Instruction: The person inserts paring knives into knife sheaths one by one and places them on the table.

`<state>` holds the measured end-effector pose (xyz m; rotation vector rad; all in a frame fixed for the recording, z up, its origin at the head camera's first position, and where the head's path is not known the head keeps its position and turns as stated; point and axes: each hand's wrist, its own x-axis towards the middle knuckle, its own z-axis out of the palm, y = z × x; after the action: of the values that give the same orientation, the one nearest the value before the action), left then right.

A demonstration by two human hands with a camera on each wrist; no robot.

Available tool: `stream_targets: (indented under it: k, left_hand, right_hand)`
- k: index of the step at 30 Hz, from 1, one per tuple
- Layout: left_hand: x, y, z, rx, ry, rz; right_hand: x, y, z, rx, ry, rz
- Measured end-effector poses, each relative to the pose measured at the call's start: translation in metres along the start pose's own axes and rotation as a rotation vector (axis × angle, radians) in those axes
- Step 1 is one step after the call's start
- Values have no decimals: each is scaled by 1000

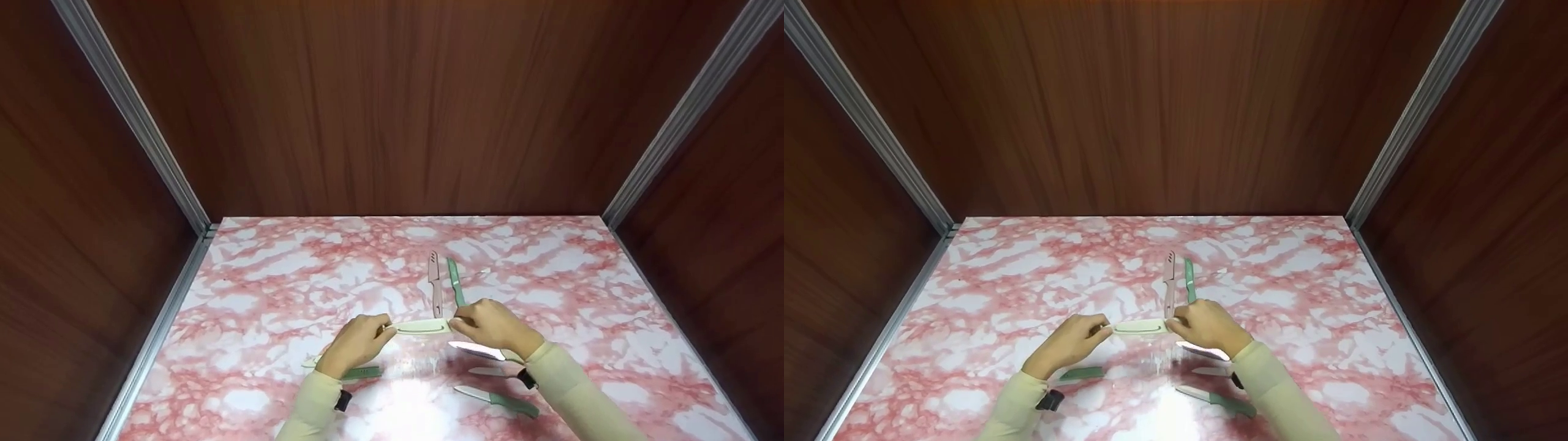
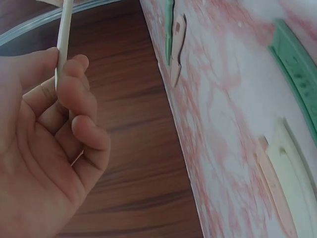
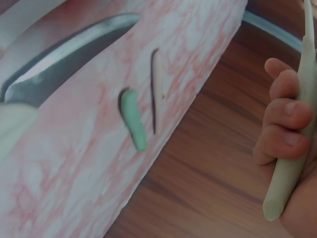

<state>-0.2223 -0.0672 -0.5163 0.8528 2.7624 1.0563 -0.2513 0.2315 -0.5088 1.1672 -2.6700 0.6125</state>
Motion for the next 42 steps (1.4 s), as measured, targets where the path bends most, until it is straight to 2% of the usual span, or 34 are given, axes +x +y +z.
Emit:
stream_targets:
  k: [5,16,20,26,32,38,42]
  left_hand:
    - [-11,-10,-6,-5,0,-45]
    - [-32,-34,-15,29,30,-79]
    - [-38,-41,-16,27,46,-93]
    - [-46,-50,-16,39,28,-135]
    - [-52,-54,-16,48,29,-140]
    - [-55,-56,-17,43,29,-158]
    - [-55,-57,-17,37,41,-141]
  right_hand:
    - [-6,11,-2,-17,-12,86]
    - [-15,38,6,-54,36,365]
    - [-18,49,10,-32,40,468]
    - [-22,67,13,21,58,614]
    - [-23,80,13,51,53,769]
    - [-22,90,17,77,-14,864]
    - [-19,95,21,70,-1,898]
